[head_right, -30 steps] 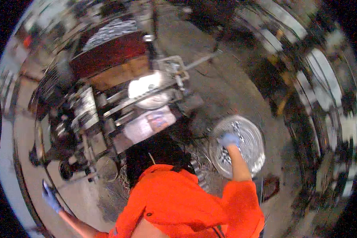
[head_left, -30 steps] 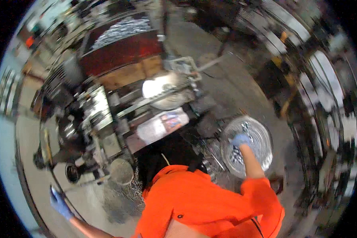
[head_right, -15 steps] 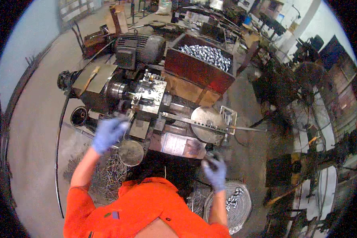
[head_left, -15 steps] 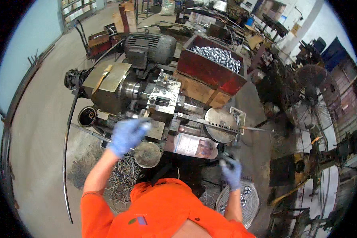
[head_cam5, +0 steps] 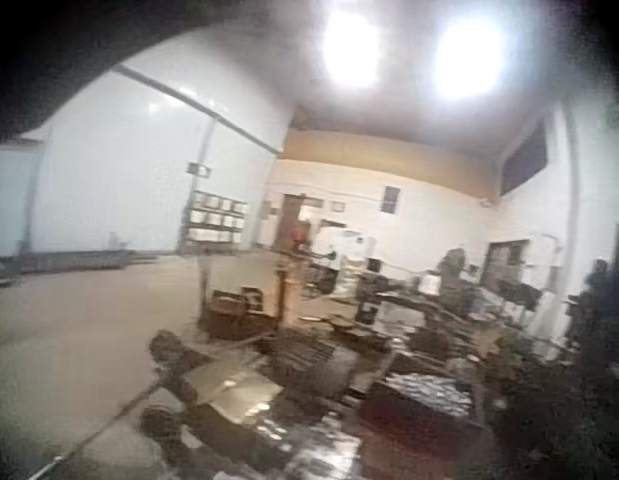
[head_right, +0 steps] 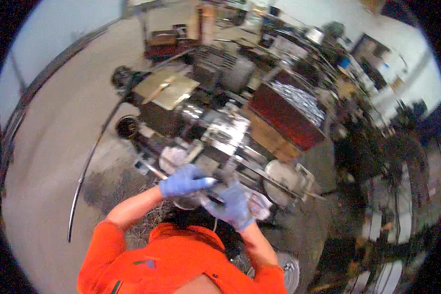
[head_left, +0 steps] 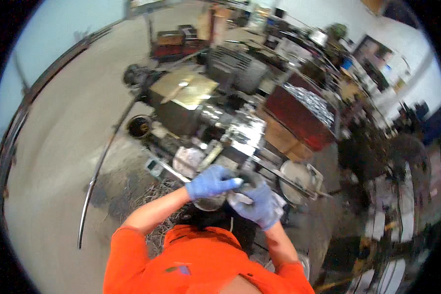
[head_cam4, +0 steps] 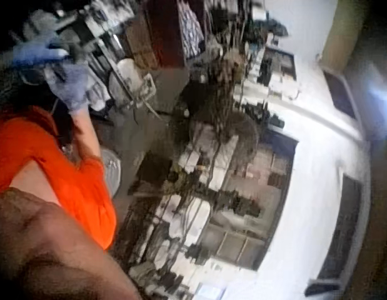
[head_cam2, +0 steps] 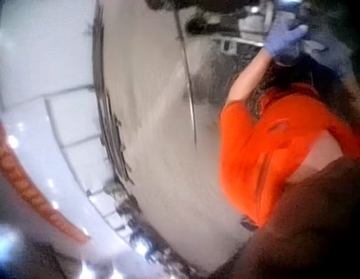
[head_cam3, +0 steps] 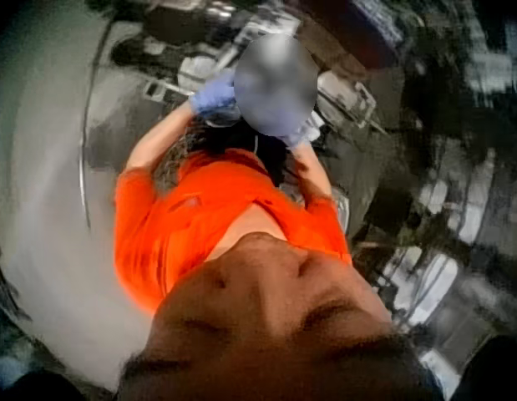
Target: The person operates a lathe machine by engaging a lever and handling metal parts with gloved hands at the workspace.
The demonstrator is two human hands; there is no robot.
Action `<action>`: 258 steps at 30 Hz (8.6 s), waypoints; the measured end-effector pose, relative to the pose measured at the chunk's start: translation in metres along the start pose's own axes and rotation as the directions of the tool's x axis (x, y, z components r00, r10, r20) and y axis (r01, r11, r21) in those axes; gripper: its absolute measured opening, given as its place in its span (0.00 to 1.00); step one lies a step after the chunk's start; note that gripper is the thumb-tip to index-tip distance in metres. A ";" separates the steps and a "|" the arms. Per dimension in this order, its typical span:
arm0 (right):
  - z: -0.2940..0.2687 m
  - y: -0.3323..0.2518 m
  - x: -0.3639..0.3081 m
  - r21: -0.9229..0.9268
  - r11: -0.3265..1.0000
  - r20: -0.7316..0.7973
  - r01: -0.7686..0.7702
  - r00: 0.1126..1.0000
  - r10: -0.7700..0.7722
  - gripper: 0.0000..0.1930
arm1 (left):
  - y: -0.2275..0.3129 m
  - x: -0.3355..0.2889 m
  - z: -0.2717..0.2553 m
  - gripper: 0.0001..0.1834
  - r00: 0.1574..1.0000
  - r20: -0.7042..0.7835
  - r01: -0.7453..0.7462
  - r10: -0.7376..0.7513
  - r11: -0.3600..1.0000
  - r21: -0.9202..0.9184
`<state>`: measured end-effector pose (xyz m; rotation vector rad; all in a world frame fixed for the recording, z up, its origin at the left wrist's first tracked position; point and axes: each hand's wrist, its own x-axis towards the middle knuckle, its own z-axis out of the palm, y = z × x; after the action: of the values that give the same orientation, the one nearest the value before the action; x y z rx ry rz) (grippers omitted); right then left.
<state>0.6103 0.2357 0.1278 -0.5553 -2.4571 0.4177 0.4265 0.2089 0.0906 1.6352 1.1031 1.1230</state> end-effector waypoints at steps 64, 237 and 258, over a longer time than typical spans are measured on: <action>0.028 -0.021 0.044 0.423 0.780 0.354 0.461 0.708 -0.611 0.13 | 0.085 -0.163 -0.019 0.26 0.824 -0.409 0.566 -0.392 0.579 0.587; -0.087 0.036 -0.522 -0.306 -0.497 -0.597 -0.812 -0.243 0.764 0.19 | -0.149 -0.054 -0.180 0.16 0.476 -0.880 0.760 0.009 0.499 0.416; -0.083 0.013 -0.470 -0.211 -0.537 -0.582 -0.817 -0.336 0.740 0.21 | -0.150 -0.055 -0.181 0.15 0.486 -0.874 0.751 0.025 0.500 0.432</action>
<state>1.0144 0.0378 -0.0333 -2.9971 -0.9542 0.0059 0.2122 0.2227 -0.0194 1.1830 2.8388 1.0706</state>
